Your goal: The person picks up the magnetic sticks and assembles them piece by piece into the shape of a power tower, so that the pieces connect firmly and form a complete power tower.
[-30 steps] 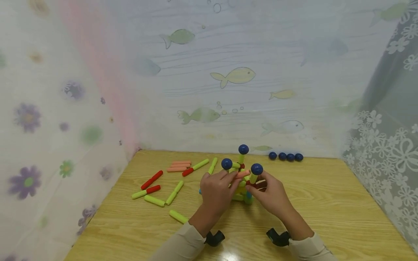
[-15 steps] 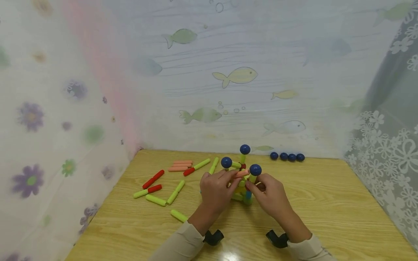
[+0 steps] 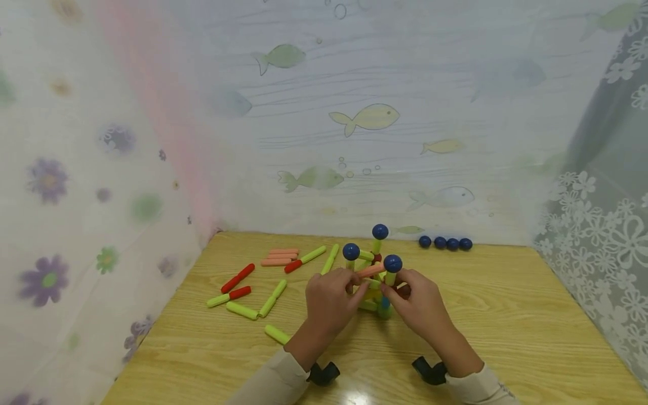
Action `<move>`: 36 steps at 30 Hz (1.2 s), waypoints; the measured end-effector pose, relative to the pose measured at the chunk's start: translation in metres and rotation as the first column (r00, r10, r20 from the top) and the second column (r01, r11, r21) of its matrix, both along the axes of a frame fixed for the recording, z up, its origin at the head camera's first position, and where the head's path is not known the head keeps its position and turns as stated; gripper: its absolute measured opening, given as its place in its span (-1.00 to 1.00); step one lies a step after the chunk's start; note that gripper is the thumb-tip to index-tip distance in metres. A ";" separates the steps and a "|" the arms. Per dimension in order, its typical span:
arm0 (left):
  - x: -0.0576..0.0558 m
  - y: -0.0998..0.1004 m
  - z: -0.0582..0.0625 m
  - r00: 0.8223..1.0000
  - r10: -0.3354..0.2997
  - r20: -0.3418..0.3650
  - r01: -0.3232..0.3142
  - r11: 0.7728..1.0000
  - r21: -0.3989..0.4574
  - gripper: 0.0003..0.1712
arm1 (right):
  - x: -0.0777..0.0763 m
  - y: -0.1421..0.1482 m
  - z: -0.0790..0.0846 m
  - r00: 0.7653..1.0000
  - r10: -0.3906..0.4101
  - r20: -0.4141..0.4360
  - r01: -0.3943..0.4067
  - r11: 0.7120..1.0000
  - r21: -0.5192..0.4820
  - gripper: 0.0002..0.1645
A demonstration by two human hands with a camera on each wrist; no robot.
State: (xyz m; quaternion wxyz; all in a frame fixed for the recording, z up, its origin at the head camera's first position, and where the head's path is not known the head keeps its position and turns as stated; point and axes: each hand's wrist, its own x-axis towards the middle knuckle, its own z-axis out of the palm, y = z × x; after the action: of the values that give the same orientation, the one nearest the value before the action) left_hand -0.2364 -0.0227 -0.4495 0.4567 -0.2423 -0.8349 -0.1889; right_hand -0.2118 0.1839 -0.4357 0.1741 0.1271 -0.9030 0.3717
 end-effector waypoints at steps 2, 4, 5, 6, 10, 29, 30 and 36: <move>0.003 -0.003 -0.004 0.997 -0.020 0.069 0.020 1.000 0.006 -0.62 | 0.000 0.001 0.000 1.000 0.010 0.028 -0.010 1.000 -0.013 -0.82; 0.006 -0.004 -0.008 0.986 -0.045 0.159 0.041 0.999 0.024 -0.52 | 0.002 0.001 0.001 0.998 0.036 0.054 -0.034 0.999 -0.033 -0.81; 0.006 -0.004 -0.009 0.977 -0.054 0.208 0.048 0.998 0.035 -0.46 | 0.002 0.002 0.001 0.996 0.054 0.067 -0.051 0.998 -0.043 -0.79; 0.007 -0.003 -0.009 0.963 -0.066 0.259 0.056 0.997 0.047 -0.38 | 0.003 0.002 0.001 0.994 0.081 0.080 -0.076 0.996 -0.053 -0.78; 0.008 -0.001 -0.009 0.895 -0.095 0.435 0.068 0.995 0.078 -0.16 | 0.005 0.002 0.002 0.962 0.232 0.143 -0.216 0.969 -0.117 -0.64; 0.005 -0.078 0.004 0.608 -0.214 0.765 0.078 0.975 0.210 -0.53 | -0.006 0.007 -0.006 0.997 -0.080 0.005 0.080 0.996 -0.049 -0.56; 0.007 -0.094 0.005 0.608 -0.175 0.774 0.057 0.983 0.177 -0.62 | -0.007 0.007 -0.007 0.997 -0.073 0.003 0.073 0.996 -0.056 -0.59; 0.015 -0.194 0.007 0.592 0.075 0.803 -0.089 0.996 -0.028 -0.61 | -0.008 0.008 -0.010 0.997 -0.061 -0.049 0.058 0.996 -0.067 -0.69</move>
State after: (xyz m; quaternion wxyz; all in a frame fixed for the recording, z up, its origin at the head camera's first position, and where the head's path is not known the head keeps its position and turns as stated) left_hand -0.2212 -0.2168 -0.4425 0.0427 -0.0895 -0.9598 -0.2626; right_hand -0.2201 0.1923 -0.4458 0.2122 0.1041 -0.8890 0.3922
